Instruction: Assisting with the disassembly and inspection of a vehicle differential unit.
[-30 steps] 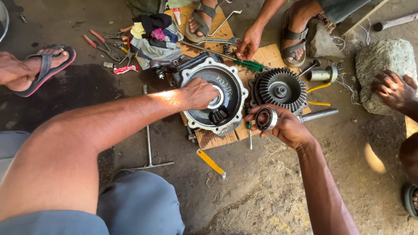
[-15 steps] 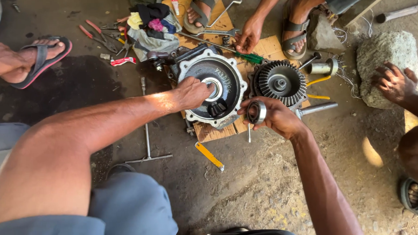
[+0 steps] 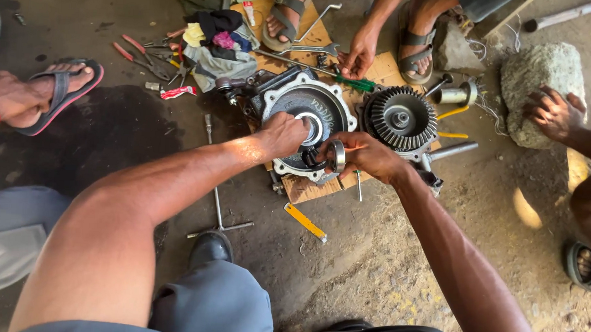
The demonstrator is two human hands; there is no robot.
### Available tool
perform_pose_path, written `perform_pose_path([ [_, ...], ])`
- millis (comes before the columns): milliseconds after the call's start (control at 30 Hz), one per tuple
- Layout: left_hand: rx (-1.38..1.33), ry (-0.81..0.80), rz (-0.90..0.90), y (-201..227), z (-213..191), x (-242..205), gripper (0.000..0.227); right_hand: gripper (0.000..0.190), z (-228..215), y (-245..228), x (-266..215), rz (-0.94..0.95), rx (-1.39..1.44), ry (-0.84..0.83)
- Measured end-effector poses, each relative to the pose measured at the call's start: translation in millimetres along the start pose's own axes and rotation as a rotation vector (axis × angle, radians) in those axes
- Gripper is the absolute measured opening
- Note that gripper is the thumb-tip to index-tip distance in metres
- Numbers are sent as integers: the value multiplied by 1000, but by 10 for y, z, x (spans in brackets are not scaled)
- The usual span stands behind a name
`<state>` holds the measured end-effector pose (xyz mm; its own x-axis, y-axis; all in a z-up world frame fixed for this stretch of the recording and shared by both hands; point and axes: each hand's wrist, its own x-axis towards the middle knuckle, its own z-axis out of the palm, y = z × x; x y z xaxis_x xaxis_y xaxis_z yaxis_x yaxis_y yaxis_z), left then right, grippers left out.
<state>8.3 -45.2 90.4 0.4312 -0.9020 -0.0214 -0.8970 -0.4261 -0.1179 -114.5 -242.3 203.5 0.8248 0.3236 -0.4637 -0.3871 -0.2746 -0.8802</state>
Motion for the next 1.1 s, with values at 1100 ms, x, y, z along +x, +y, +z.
perform_pose_path([
  [1100,-1736,-241,-158,673,-290,1744,33,18,-965,1164,-253,-161,741,914],
])
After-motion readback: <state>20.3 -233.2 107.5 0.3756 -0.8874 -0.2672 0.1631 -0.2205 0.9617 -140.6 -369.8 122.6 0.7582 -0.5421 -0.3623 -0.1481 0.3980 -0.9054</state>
